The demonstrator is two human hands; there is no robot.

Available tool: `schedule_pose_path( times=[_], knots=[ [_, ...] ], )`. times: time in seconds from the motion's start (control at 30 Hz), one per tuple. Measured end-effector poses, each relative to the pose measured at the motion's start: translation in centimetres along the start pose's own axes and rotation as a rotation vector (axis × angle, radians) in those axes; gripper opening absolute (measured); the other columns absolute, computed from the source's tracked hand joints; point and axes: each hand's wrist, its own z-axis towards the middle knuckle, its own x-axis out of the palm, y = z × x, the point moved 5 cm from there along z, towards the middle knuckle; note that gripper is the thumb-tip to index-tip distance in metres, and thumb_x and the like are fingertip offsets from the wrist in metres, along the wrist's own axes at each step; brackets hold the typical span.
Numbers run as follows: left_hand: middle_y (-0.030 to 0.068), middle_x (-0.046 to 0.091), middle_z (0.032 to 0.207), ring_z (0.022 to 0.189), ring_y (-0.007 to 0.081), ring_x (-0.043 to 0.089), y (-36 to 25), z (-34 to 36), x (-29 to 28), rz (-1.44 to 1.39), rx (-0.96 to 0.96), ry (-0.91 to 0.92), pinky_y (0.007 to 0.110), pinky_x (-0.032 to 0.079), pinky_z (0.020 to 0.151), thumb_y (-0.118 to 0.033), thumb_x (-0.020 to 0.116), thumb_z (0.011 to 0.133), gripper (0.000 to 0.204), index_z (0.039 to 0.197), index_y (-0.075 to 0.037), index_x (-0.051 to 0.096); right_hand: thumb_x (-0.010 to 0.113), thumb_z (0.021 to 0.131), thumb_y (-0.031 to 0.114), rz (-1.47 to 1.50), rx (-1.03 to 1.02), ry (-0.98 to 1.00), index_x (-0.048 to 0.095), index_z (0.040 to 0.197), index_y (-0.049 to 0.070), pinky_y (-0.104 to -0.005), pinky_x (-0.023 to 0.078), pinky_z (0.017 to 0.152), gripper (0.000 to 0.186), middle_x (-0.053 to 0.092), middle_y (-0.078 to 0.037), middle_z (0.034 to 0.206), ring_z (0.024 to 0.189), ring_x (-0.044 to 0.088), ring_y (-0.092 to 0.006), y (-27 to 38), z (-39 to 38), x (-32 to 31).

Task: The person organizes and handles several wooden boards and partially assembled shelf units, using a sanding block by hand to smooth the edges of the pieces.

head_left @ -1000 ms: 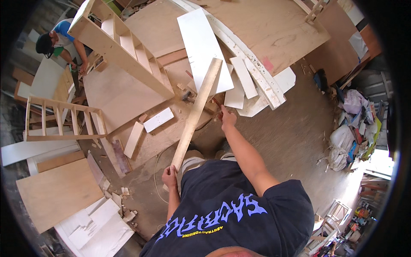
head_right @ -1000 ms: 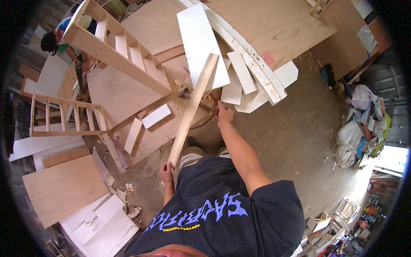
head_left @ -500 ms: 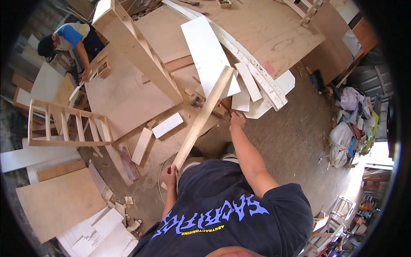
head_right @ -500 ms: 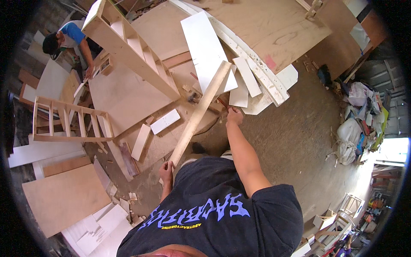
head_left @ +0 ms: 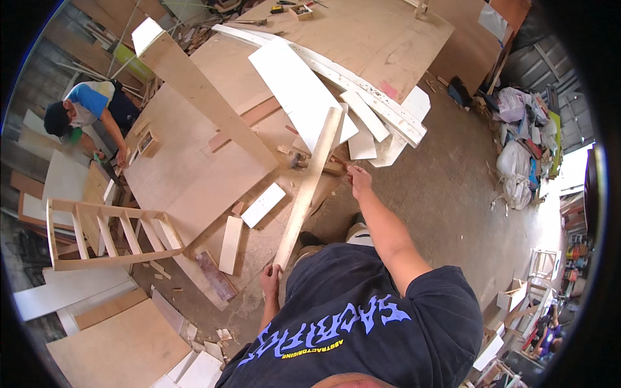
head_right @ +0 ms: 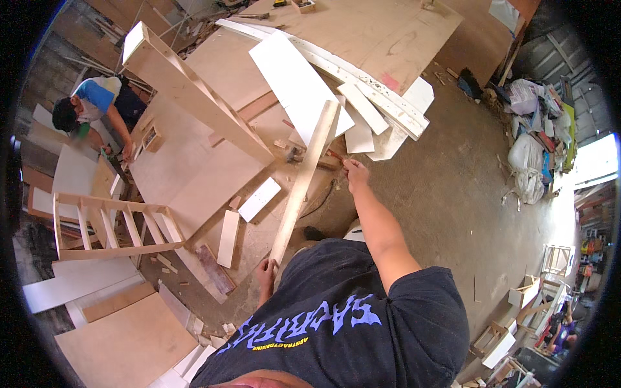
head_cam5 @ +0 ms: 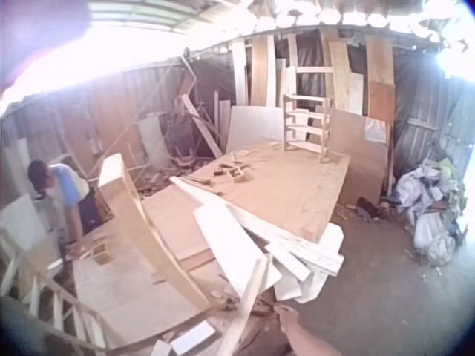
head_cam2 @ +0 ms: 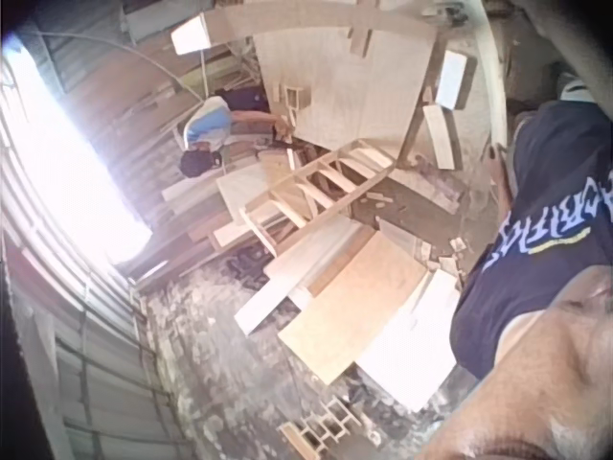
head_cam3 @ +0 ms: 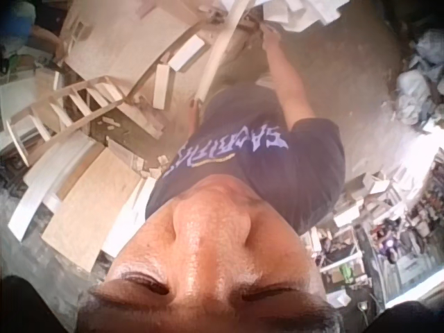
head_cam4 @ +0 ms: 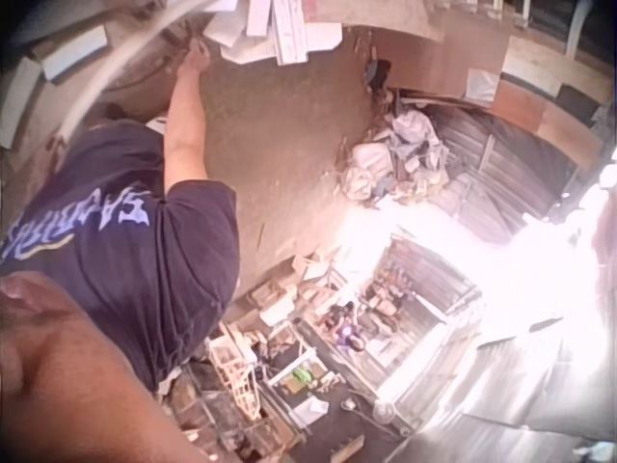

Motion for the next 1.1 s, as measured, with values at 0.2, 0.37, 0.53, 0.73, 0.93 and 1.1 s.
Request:
schedule_pose_path(
  times=[0.2, 0.37, 0.53, 0.73, 0.93, 1.1],
  knots=[
    [0.0035, 0.071, 0.077, 0.069, 0.0107, 0.061, 0.2, 0.1, -0.8, 0.093, -0.025, 0.038, 0.029, 0.047, 0.064, -0.030, 0.074, 0.090, 0.032, 0.098, 0.001, 0.075, 0.076, 0.090, 0.013, 0.116, -0.017, 0.028, 0.069, 0.101, 0.008, -0.0243, 0.051, 0.062, 0.014, 0.065, -0.001, 0.079, 0.069, 0.062, -0.0115, -1.7, -3.0, -2.3],
    [0.0052, 0.072, 0.082, 0.074, 0.0126, 0.063, 1.9, -1.2, -0.5, 0.109, -0.033, -0.003, 0.029, 0.049, 0.070, -0.031, 0.073, 0.091, 0.033, 0.100, 0.001, 0.075, 0.069, 0.092, 0.009, 0.306, 0.163, 0.079, 0.068, 0.109, 0.003, -0.0278, 0.054, 0.068, 0.018, 0.066, -0.004, 0.082, 0.076, 0.064, -0.0143, -2.1, -7.1, -3.8],
    [0.0026, 0.066, 0.074, 0.069, 0.0126, 0.057, 2.8, -2.8, 1.3, 0.092, -0.092, -0.105, 0.031, 0.046, 0.064, -0.038, 0.070, 0.094, 0.039, 0.087, 0.000, 0.073, 0.068, 0.090, 0.006, 0.359, 0.366, 0.251, 0.068, 0.109, 0.000, -0.0295, 0.051, 0.065, 0.020, 0.065, -0.006, 0.081, 0.072, 0.063, -0.0163, -1.6, -8.3, -7.2],
    [0.0254, 0.062, 0.068, 0.065, 0.0387, 0.060, 3.4, -8.0, 4.6, 0.511, -0.039, -0.395, 0.053, 0.041, 0.063, -0.045, 0.047, 0.100, 0.060, 0.075, 0.007, 0.064, 0.061, 0.090, 0.010, -0.107, 0.432, 0.532, 0.071, 0.102, 0.000, -0.0301, 0.047, 0.061, 0.018, 0.061, -0.003, 0.071, 0.065, 0.059, -0.0153, 0.8, -8.8, -11.7],
    [0.0307, 0.063, 0.074, 0.071, 0.0502, 0.060, 2.5, -14.1, 11.6, 0.626, 0.063, -0.378, 0.058, 0.040, 0.067, -0.041, 0.043, 0.100, 0.058, 0.074, 0.007, 0.064, 0.055, 0.090, 0.019, -1.080, -0.238, 0.585, 0.071, 0.085, 0.002, -0.0373, 0.052, 0.065, 0.024, 0.064, -0.011, 0.070, 0.070, 0.067, -0.0212, 8.6, -7.6, -19.3],
    [0.0226, 0.055, 0.059, 0.054, 0.0350, 0.051, -1.6, -15.3, 20.6, 0.379, 0.052, -0.316, 0.051, 0.039, 0.061, -0.039, 0.046, 0.100, 0.055, 0.071, 0.007, 0.059, 0.049, 0.089, 0.018, -0.979, -0.394, 0.434, 0.062, 0.073, 0.004, -0.0358, 0.047, 0.059, 0.025, 0.061, -0.009, 0.067, 0.061, 0.062, -0.0198, 16.7, -9.6, -27.1]
  ],
)
